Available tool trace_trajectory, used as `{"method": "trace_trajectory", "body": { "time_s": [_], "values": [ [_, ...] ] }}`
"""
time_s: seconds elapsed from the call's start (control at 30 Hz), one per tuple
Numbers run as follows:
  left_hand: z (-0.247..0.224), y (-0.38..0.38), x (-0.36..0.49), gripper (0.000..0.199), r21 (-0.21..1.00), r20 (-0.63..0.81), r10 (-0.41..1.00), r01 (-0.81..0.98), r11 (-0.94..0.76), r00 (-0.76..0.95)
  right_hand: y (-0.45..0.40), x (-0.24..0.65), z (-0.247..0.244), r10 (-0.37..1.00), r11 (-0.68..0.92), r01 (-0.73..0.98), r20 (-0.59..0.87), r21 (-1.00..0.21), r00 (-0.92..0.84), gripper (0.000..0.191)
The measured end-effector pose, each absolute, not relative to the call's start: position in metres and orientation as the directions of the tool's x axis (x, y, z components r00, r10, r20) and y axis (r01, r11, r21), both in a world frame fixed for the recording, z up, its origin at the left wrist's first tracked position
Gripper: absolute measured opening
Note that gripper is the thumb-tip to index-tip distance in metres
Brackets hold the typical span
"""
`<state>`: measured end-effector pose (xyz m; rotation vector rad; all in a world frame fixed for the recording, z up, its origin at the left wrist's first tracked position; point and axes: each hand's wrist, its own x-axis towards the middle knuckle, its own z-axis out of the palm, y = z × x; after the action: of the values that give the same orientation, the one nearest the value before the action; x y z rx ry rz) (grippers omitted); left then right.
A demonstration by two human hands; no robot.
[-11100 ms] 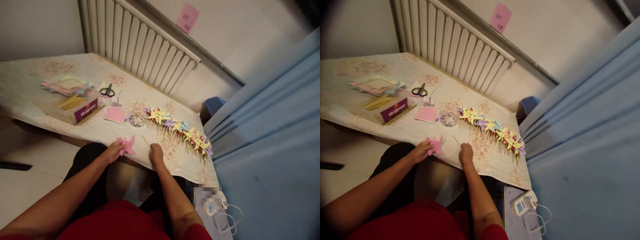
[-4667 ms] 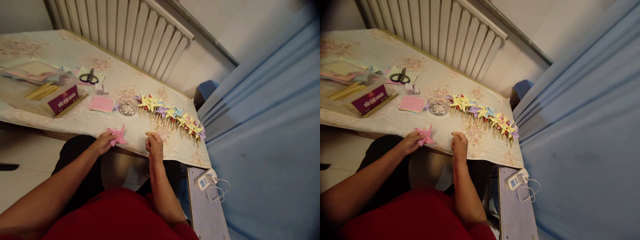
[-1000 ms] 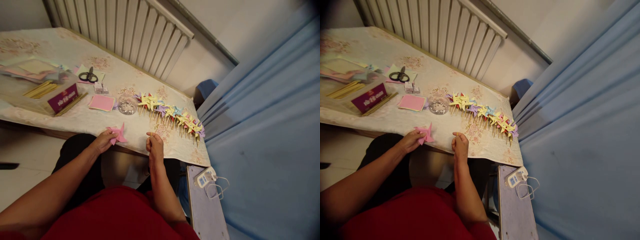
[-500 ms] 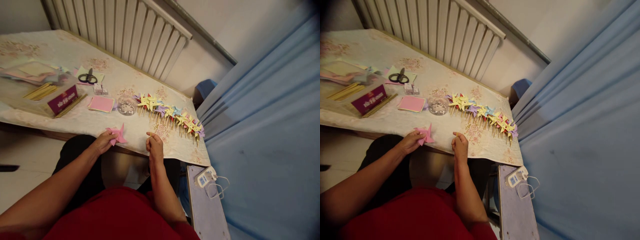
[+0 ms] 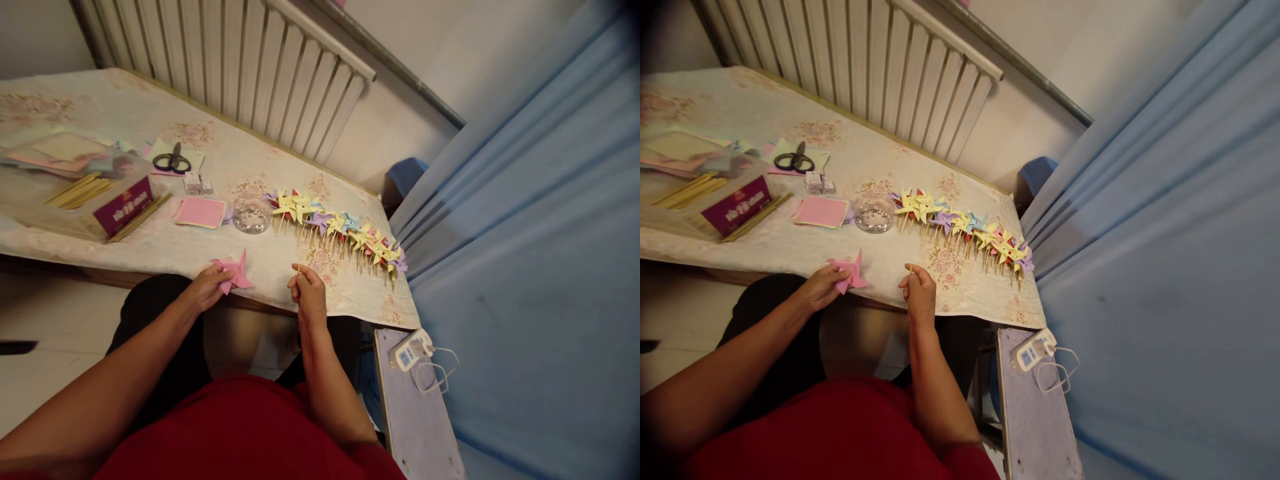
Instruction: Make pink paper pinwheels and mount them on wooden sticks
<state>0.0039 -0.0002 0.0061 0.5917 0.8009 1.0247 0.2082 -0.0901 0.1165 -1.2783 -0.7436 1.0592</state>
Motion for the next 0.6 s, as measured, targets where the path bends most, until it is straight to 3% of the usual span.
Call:
{"method": "trace_trajectory", "body": {
  "time_s": [0.6],
  "values": [
    [0.0063, 0.0008, 0.0041, 0.021, 0.748, -0.304, 0.906, -0.515, 0.419, 0.296, -0.0885, 0.2099, 0.1182, 0.904, -0.034, -0.232, -0.129, -0.972, 0.408, 0.018]
  ]
}}
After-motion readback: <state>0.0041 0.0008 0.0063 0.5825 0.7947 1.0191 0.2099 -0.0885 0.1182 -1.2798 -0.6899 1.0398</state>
